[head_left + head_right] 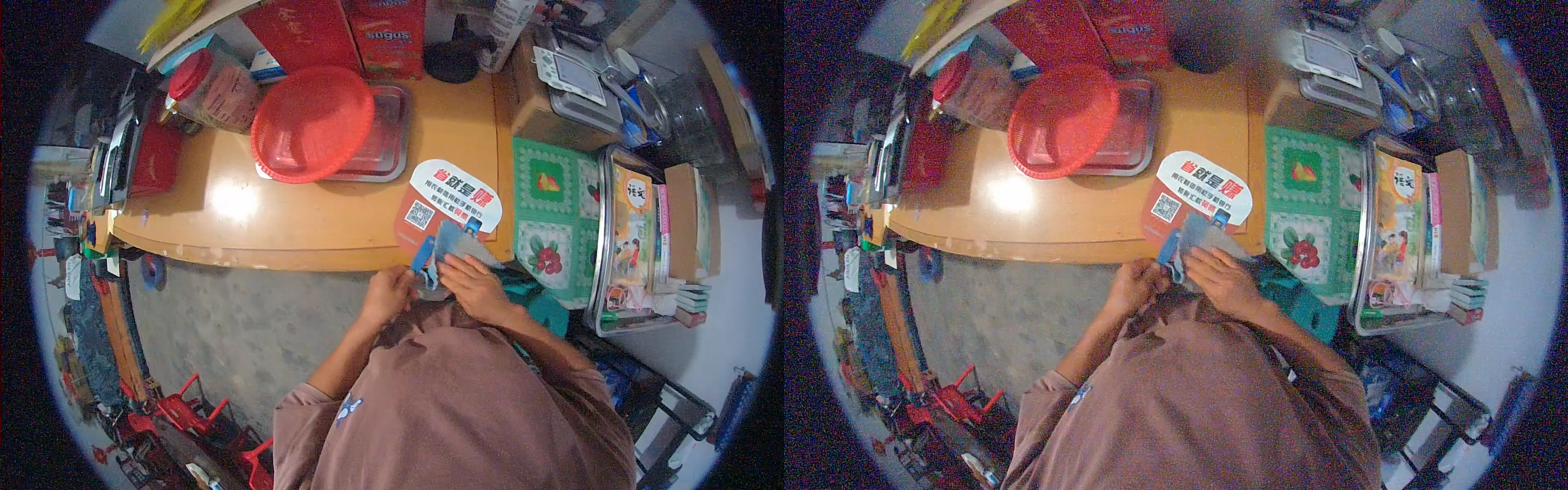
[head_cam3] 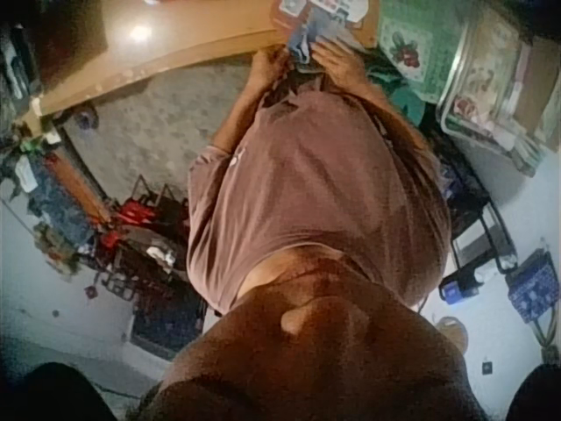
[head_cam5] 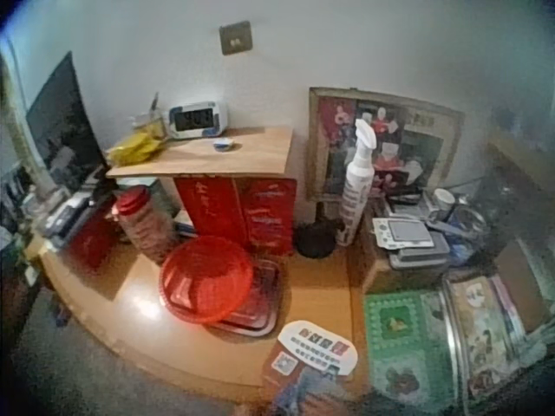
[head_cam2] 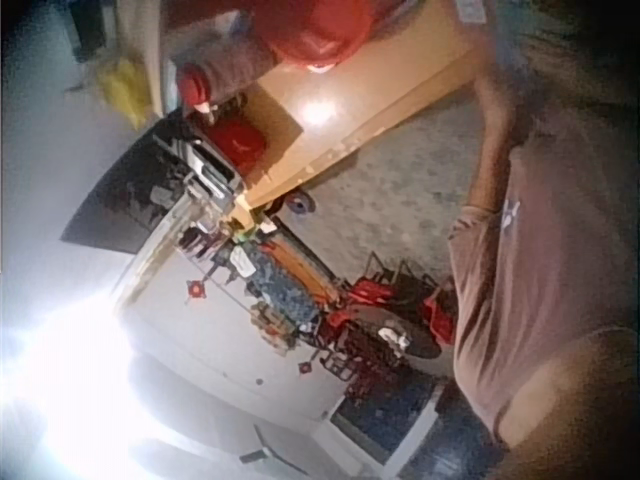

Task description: The person wipes down a metal press machine and a blue plastic handheld fan with a cloth.

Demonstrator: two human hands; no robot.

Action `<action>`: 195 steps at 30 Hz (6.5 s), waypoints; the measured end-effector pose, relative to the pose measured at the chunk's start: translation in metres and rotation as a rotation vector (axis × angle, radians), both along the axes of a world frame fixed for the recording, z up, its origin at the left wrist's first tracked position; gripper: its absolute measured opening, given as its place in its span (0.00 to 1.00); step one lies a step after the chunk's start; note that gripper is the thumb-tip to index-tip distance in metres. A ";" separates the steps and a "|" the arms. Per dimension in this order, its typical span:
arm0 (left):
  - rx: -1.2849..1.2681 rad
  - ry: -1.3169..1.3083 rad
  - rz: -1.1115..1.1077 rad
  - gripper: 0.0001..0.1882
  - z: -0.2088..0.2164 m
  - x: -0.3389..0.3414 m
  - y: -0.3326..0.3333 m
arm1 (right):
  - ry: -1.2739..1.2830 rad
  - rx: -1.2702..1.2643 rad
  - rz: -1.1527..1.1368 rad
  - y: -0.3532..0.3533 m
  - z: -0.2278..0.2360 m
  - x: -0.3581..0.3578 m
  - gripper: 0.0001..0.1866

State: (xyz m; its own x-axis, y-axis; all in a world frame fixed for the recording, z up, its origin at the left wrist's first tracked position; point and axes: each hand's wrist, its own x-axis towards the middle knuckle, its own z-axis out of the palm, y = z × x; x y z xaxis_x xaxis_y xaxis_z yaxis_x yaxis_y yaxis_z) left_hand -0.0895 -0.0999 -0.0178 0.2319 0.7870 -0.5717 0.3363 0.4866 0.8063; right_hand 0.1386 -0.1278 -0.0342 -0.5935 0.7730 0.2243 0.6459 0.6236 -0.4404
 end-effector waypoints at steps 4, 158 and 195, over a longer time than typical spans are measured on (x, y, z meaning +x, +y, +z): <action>-0.036 0.021 -0.022 0.13 -0.008 -0.004 -0.002 | -0.010 0.018 -0.094 0.001 0.005 0.026 0.13; 0.081 -0.040 0.140 0.15 0.016 -0.034 -0.028 | 0.919 -1.343 -0.406 0.048 0.007 -0.016 0.19; 0.588 0.972 -0.055 0.25 0.061 -0.260 0.057 | 0.079 -0.208 0.355 0.160 0.024 -0.304 0.26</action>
State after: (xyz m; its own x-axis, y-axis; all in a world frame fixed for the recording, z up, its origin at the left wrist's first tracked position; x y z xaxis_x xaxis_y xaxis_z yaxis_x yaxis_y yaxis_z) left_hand -0.3492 -0.0428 0.0431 -0.0659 0.9951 -0.0741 0.9532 0.0848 0.2902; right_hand -0.1653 0.0326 -0.0100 -0.8187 0.5567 0.1404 0.3659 0.6943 -0.6197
